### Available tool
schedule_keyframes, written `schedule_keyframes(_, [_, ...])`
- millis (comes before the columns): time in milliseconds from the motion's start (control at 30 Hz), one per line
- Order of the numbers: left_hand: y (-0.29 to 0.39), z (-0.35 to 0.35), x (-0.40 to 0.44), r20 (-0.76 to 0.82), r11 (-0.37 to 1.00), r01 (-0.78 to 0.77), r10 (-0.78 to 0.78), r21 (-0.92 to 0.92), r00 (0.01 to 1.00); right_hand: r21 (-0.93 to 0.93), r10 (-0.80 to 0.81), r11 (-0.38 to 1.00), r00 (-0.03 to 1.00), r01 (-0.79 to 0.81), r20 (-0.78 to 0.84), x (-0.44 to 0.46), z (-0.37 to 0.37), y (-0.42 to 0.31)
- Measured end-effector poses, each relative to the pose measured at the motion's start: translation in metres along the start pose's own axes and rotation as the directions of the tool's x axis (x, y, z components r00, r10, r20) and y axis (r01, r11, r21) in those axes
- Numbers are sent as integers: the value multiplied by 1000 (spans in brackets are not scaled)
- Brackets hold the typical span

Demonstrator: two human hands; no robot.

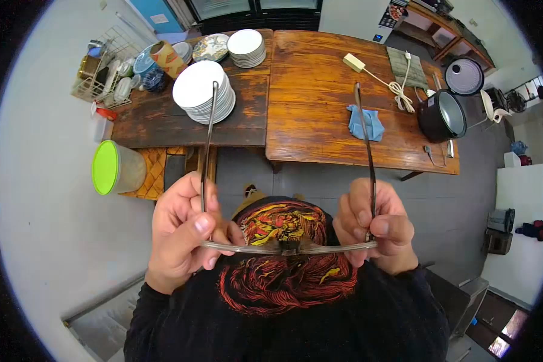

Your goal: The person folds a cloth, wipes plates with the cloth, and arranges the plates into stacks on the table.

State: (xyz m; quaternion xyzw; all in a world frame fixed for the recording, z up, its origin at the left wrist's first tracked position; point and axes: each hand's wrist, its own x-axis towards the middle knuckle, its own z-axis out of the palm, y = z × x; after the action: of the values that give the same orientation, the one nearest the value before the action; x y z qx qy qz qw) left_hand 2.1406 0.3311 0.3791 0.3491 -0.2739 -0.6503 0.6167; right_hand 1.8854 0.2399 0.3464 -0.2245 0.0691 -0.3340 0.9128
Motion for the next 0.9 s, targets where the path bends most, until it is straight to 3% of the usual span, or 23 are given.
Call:
schedule_keyframes(100, [4,-11,-5,-3,999,-24,24,48,1000,-41,-17,999,1000,17,-3,5,2,9])
schedule_keyframes(267, [12,-33,-5,22,954,-170,170,248,985,-277,-201,939,979,202,35,22,0,28])
schedule_keyframes(400, [9,-56,-5,279,675,-606,539,421,794,-504,-503,662,827,555,251,35,3,49])
schedule_keyframes(433, [11,-59,-5,279,675,-608,541,418,793,-506,-501,661,828,554,252,38,5,52])
schedule_keyframes(567, [19,-68,-4,368,437,-780,705,448,606,-569,-570,431,700,700,430,50,11,61])
schedule_keyframes(600, [20,-68,-3,360,454,-771,697,447,620,-579,-575,398,685,711,446,51,13,64])
schedule_keyframes(733, [31,-65,7,307,297,-845,836,444,455,-617,-645,243,600,749,474,66,37,73])
schedule_keyframes(900, [51,-73,16,387,214,-864,827,455,409,-611,-709,128,502,782,495,83,51,79])
